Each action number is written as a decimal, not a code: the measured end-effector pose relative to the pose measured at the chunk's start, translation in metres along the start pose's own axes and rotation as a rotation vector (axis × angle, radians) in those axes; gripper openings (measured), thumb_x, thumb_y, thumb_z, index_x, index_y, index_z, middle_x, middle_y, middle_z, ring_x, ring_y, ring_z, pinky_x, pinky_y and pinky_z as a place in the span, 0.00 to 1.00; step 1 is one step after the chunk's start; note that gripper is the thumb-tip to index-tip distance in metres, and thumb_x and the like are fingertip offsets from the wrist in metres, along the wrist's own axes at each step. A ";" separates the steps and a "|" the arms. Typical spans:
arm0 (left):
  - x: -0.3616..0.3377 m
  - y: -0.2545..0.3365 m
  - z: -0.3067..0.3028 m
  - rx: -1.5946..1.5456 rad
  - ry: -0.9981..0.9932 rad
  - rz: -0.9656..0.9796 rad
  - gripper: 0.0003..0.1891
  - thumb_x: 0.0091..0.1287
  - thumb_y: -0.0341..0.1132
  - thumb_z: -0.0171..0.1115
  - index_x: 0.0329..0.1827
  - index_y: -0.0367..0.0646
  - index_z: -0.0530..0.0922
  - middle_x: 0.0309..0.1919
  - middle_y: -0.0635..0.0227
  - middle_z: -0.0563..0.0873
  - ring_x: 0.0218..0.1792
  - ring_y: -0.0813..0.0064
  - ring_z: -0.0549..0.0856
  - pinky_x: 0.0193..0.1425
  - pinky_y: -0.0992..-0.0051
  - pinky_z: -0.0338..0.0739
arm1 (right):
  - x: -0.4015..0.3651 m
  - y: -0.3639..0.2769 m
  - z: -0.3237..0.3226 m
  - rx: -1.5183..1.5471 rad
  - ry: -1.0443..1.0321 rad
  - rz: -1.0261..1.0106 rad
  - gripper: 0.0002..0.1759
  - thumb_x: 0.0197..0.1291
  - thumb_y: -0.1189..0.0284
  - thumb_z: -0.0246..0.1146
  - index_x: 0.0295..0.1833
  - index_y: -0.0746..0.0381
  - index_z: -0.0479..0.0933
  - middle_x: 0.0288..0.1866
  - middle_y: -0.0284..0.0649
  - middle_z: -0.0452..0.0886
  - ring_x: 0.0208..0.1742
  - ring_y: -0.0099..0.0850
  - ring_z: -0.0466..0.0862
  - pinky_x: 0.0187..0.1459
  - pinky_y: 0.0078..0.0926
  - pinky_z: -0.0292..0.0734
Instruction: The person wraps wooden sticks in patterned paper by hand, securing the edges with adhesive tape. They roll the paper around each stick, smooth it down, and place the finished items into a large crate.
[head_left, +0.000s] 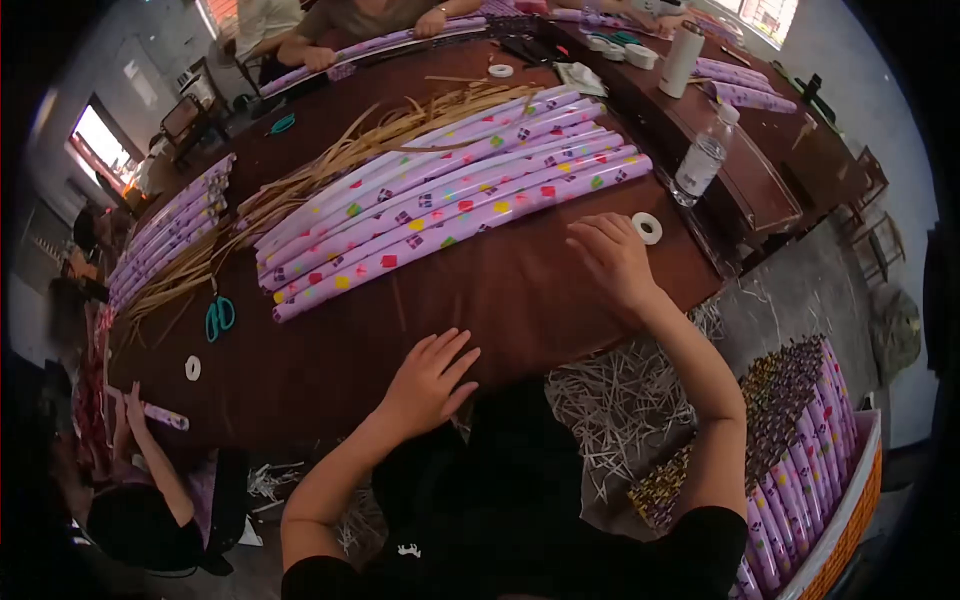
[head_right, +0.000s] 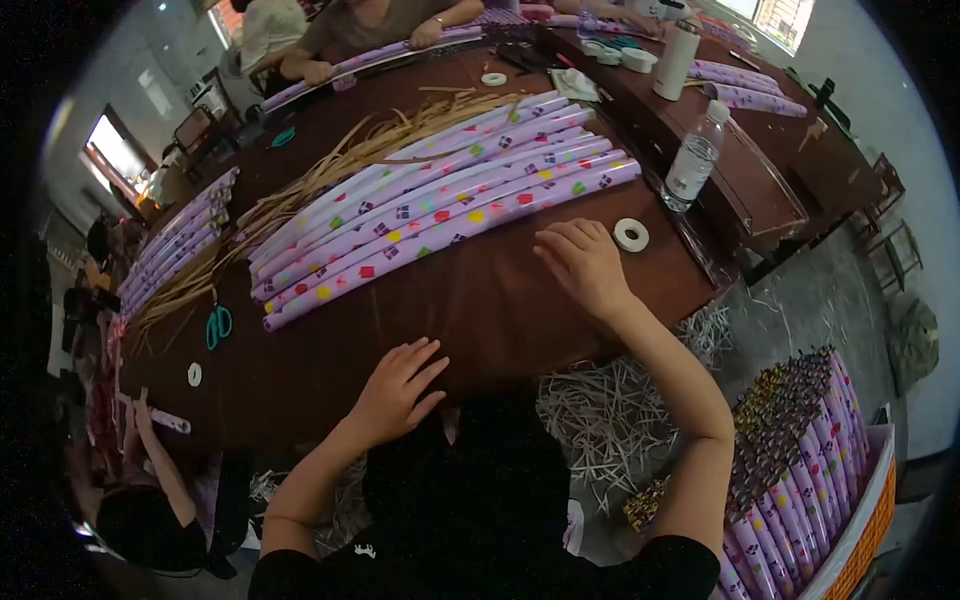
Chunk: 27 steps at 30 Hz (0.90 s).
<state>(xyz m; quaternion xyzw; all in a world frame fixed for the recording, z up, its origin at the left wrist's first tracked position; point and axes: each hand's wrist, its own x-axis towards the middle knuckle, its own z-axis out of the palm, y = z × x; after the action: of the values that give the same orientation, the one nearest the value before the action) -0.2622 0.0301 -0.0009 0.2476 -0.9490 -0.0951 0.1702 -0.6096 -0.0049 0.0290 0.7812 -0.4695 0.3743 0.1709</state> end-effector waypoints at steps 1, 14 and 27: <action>-0.001 -0.004 -0.004 0.035 0.036 0.006 0.24 0.67 0.36 0.66 0.65 0.41 0.75 0.67 0.54 0.74 0.68 0.52 0.73 0.70 0.52 0.67 | 0.012 -0.001 0.014 0.012 -0.006 -0.017 0.13 0.55 0.74 0.70 0.46 0.61 0.80 0.44 0.37 0.83 0.46 0.38 0.81 0.48 0.36 0.74; 0.031 -0.127 -0.018 0.416 0.441 -0.259 0.19 0.67 0.36 0.62 0.59 0.38 0.78 0.58 0.55 0.81 0.63 0.53 0.77 0.68 0.56 0.68 | 0.098 0.029 0.110 0.031 -0.241 -0.052 0.18 0.56 0.68 0.68 0.53 0.57 0.81 0.52 0.38 0.84 0.55 0.41 0.81 0.57 0.41 0.73; 0.037 -0.135 0.004 0.489 0.441 -0.254 0.17 0.65 0.33 0.63 0.57 0.42 0.80 0.52 0.62 0.82 0.55 0.61 0.79 0.60 0.61 0.72 | 0.157 0.015 0.154 -0.073 -0.598 -0.340 0.18 0.52 0.68 0.68 0.51 0.55 0.83 0.52 0.39 0.79 0.59 0.40 0.78 0.57 0.45 0.73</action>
<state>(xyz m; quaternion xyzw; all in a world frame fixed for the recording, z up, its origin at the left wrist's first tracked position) -0.2348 -0.1036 -0.0302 0.4117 -0.8457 0.1705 0.2936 -0.5133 -0.2027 0.0424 0.9167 -0.3750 0.0780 0.1136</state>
